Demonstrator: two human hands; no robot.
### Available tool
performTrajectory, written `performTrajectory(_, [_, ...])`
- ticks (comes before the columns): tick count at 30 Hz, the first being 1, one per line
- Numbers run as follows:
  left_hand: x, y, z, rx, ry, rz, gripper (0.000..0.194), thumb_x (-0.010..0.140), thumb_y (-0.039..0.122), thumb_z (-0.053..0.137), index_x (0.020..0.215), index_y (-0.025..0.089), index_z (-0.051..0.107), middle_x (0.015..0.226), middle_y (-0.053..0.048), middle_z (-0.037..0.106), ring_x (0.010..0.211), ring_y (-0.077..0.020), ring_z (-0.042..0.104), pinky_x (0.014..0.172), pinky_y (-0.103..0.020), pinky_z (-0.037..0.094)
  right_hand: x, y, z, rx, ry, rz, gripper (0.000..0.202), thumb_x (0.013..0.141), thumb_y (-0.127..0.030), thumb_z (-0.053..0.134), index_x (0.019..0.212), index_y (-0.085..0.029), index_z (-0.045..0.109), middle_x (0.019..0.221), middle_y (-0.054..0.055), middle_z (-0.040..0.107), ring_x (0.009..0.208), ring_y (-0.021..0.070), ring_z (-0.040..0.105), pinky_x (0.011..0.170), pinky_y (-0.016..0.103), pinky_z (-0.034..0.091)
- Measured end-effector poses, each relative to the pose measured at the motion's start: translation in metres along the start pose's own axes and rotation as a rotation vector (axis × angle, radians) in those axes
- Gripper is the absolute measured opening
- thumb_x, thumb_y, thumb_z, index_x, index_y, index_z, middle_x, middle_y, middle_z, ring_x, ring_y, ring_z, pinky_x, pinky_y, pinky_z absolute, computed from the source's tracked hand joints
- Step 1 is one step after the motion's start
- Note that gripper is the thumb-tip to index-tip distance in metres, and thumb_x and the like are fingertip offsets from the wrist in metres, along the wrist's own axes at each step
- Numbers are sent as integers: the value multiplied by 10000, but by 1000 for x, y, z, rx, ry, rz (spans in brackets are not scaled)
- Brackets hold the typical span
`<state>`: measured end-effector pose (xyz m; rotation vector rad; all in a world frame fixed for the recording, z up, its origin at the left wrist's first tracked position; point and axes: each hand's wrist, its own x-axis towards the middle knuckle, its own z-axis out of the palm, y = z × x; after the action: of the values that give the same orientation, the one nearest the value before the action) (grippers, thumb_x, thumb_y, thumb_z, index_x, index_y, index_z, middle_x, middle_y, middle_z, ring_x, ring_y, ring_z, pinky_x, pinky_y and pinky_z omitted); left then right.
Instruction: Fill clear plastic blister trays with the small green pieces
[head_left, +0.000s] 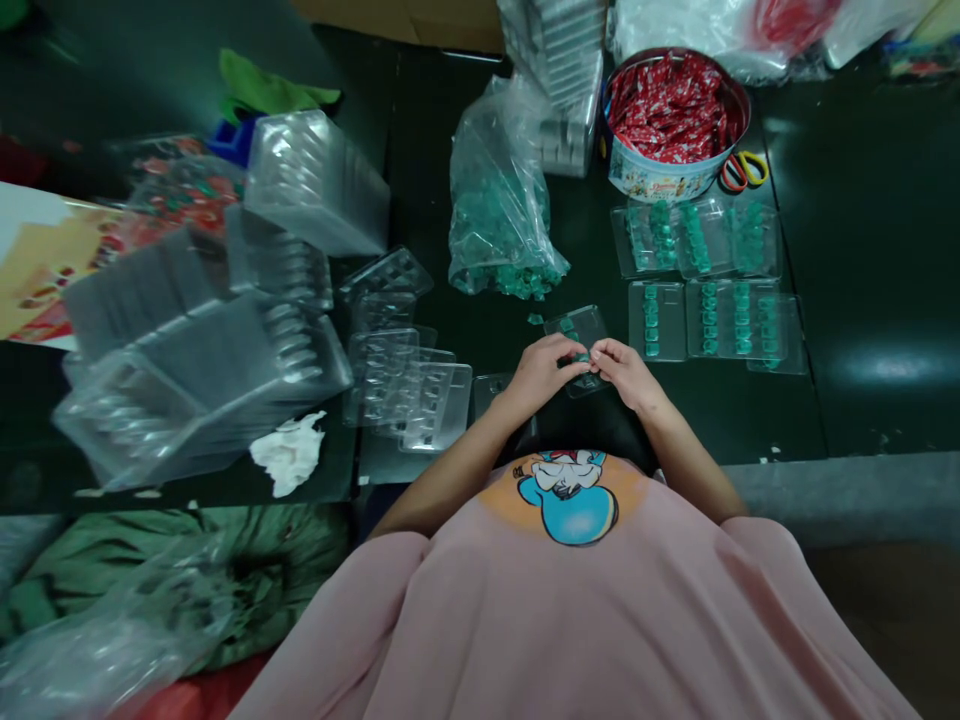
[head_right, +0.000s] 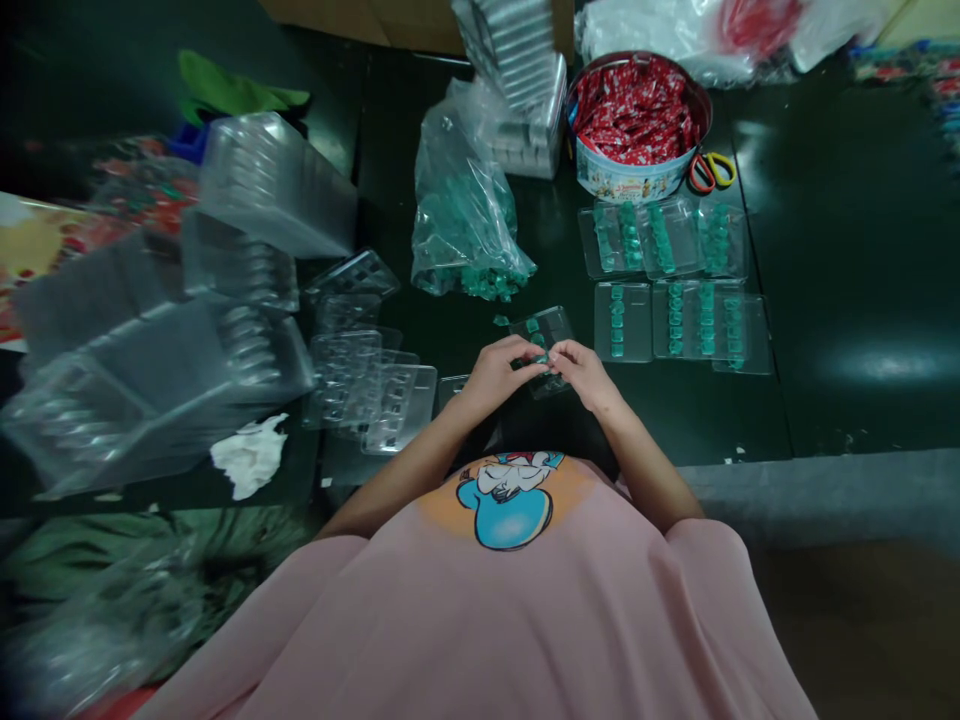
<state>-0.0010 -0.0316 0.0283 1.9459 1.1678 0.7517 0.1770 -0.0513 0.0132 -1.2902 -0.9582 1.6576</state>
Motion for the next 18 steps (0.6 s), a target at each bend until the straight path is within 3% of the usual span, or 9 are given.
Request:
performTrajectory(8, [-18,-5,30,306,-76,57,202,840,385,698,918,199,698,896,-44,690,863,-192,598,767,-318,405,-13,4,-20,-126,47,-120,243,797,-433,635,823,-194,594,770,-22,588,697,108,530,672,242,400])
performTrajectory(18, [-27,-6,35,626,-193,42,270,871,457,630,936,200,682,888,-72,672,860,-227,577,736,-348,347,-10,17,-26,-288,61,-199,183,839,-377,580,806,-197,574,725,-29,555,678,121,514,694,258,407])
